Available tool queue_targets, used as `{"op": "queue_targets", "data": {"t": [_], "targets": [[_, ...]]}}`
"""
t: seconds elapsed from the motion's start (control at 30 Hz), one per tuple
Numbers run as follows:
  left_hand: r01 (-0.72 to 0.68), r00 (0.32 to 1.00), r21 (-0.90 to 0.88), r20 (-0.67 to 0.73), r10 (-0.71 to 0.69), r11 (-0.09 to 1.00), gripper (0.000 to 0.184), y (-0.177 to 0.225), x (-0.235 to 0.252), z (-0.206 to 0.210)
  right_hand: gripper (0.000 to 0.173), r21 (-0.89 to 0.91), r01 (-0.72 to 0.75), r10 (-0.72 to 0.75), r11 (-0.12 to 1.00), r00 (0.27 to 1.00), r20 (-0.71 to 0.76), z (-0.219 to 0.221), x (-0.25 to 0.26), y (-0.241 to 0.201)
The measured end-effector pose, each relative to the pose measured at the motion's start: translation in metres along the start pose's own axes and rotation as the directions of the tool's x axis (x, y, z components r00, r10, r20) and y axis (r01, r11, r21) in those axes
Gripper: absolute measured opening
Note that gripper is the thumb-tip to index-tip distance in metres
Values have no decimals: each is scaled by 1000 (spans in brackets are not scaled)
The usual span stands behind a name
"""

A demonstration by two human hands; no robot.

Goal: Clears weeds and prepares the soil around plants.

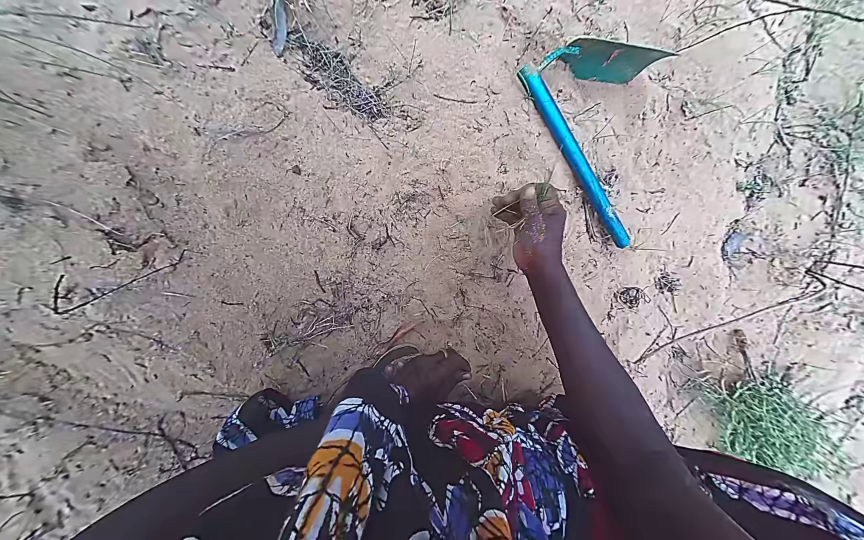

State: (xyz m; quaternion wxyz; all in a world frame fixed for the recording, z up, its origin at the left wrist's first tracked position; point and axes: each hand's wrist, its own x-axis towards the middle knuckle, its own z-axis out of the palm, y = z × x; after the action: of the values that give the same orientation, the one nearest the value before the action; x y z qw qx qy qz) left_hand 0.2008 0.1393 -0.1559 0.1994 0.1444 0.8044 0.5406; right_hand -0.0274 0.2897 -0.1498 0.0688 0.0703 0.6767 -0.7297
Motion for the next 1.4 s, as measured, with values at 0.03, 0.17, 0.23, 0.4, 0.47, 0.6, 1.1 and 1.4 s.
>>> {"op": "queue_targets", "data": {"t": [0.03, 0.17, 0.23, 0.4, 0.47, 0.6, 1.1, 1.4], "targets": [[14, 1000, 2, 13, -14, 1000, 25, 1, 0, -2, 15, 121, -96, 107, 988, 990, -90, -3, 9, -10], [-22, 1000, 11, -4, 23, 1000, 23, 0, 3, 0, 13, -278, -174, 103, 945, 962, -251, -19, 50, -18], [-20, 1000, 14, -5, 20, 1000, 24, -3, 4, 1, 28, -667, -24, -106, 745, 982, -153, -13, 66, -28], [66, 998, 1, 15, -66, 998, 24, 1, 5, -1, 37, -998, -36, 81, 59, 996, -31, 31, 89, -48], [50, 998, -13, -28, -51, 999, 23, -2, 5, 0, 36, -992, -93, 171, -82, 980, -106, 39, 98, -41], [36, 997, -44, -71, -39, 998, 23, -4, 3, 0, 30, -986, -39, 209, -160, 975, -73, 33, 92, -34], [170, 969, -63, 190, -155, 983, 30, 16, 11, -20, 22, -898, 364, 167, 248, 897, 410, -1, 2, -7], [273, 925, -21, 279, -257, 962, 33, 26, 18, -28, 34, -724, 493, -108, 482, 853, 510, 121, 67, 8]]}}
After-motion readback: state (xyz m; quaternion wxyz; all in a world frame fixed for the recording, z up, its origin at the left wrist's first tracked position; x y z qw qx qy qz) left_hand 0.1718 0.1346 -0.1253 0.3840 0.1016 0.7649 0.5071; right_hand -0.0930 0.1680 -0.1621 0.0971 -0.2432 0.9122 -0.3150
